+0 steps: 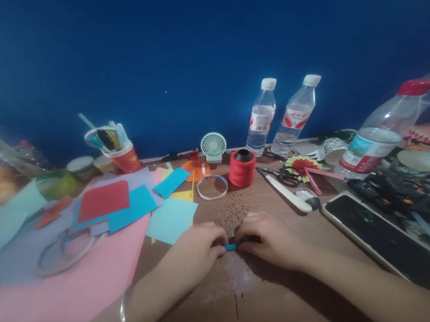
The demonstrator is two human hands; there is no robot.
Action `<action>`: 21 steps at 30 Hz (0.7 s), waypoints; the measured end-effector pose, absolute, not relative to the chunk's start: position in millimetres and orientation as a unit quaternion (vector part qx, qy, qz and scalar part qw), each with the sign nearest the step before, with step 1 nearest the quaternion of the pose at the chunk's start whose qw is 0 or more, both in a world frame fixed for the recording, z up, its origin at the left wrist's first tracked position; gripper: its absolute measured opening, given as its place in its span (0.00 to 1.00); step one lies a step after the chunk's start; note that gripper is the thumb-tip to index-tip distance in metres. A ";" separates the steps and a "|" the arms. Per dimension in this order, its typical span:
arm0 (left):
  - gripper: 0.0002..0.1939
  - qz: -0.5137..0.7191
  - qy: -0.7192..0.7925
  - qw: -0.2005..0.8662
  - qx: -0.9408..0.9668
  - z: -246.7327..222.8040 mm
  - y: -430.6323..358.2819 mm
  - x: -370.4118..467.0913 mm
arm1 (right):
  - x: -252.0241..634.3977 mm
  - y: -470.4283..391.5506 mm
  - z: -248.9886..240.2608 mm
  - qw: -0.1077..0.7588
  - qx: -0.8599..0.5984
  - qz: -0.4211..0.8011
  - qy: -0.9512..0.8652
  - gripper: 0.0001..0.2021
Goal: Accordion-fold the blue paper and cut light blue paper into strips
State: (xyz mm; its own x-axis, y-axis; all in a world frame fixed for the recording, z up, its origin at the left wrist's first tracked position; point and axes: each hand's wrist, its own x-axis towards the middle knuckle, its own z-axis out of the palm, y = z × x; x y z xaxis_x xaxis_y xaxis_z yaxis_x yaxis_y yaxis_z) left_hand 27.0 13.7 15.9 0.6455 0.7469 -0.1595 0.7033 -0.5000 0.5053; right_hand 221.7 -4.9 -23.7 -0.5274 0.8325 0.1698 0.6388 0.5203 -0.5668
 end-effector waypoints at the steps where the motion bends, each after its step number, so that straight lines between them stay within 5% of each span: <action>1: 0.07 0.043 0.417 0.271 0.866 15.5 14.8 26.9 | 221.6 -4.4 -23.9 0.216 -0.435 0.222 -0.845 0.05; 21: 0.13 0.016 0.398 0.181 0.899 12.5 10.6 26.4 | 235.2 3.6 -22.5 0.226 -0.385 0.219 -0.868 0.07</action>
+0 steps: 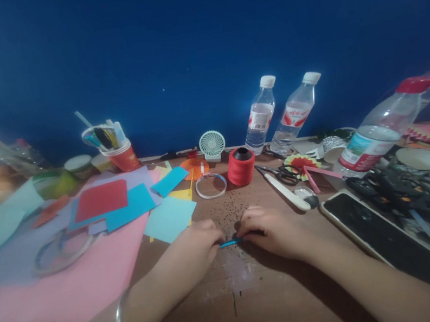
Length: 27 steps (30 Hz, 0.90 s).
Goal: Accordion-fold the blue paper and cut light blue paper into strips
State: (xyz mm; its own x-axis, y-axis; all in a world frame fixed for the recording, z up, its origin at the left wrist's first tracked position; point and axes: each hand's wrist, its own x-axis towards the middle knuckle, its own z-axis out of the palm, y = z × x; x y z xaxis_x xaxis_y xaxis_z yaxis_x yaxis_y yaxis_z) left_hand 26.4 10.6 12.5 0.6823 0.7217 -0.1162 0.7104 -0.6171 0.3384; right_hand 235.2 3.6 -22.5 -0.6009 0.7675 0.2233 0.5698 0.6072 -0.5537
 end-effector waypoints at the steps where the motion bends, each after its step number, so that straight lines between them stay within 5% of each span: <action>1: 0.13 0.008 0.395 0.172 0.902 12.7 10.1 26.1 | 236.4 4.0 -21.6 0.222 -0.379 0.219 -0.871 0.07; 9: 0.06 -0.059 0.373 0.090 0.921 3.8 6.8 23.5 | 246.9 5.3 -13.9 0.145 -0.335 0.180 -0.913 0.10; 13: 0.16 -0.069 0.356 0.062 0.930 -1.4 -0.1 21.1 | 249.1 2.9 -13.0 0.114 -0.324 0.137 -0.929 0.11; 18: 0.09 -0.086 0.332 0.024 0.939 0.8 -11.9 22.7 | 244.0 -4.5 -10.4 0.096 -0.328 0.053 -0.938 0.09; 27: 0.16 -0.098 0.334 0.023 0.937 18.9 -5.5 24.3 | 241.7 -1.4 -11.9 0.127 -0.313 0.025 -0.941 0.10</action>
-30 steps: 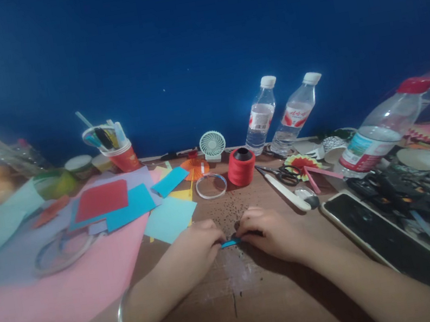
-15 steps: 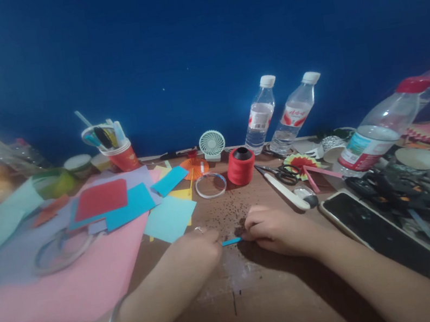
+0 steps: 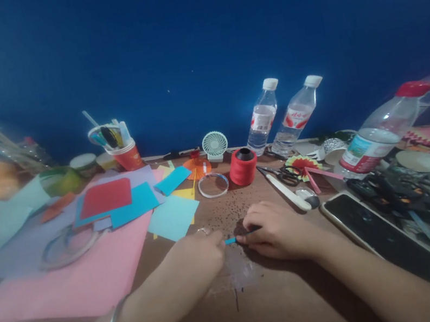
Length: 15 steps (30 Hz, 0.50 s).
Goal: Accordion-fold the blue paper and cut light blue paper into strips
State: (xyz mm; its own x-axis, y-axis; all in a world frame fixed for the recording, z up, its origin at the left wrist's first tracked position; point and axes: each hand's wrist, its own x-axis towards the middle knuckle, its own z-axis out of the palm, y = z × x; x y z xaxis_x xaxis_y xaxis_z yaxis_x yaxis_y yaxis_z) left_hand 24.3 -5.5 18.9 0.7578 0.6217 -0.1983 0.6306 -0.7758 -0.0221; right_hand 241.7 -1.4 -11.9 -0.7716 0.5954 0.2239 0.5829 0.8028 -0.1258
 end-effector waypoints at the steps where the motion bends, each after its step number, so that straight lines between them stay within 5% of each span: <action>1: 0.15 -0.094 0.343 0.028 0.934 18.6 -4.3 22.6 | 244.2 0.7 -12.2 0.136 -0.314 0.041 -0.939 0.10; 6: 0.07 -0.069 0.374 0.049 0.924 11.4 2.4 17.4 | 256.1 10.0 -17.0 0.185 -0.315 0.148 -0.919 0.07; 15: 0.12 -0.004 0.365 0.140 0.921 12.8 14.0 22.0 | 250.1 7.4 -20.2 0.205 -0.349 0.174 -0.898 0.05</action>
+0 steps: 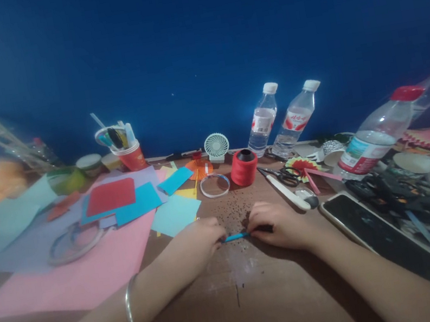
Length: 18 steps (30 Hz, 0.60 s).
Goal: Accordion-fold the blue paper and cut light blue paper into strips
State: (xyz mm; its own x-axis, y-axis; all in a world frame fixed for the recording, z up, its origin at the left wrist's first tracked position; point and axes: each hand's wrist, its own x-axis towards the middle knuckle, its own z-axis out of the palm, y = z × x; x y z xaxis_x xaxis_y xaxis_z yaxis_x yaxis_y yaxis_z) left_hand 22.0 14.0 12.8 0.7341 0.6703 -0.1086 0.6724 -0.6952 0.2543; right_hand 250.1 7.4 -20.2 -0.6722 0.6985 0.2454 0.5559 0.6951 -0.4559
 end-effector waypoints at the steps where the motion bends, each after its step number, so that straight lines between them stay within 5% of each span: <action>1: 0.13 -0.002 0.362 0.149 0.920 13.1 14.6 22.1 | 248.3 6.8 -20.0 0.205 -0.354 0.174 -0.896 0.05; 18: 0.09 0.131 0.405 0.243 0.871 5.8 16.5 18.8 | 237.0 3.6 -27.1 0.268 -0.423 0.152 -0.852 0.05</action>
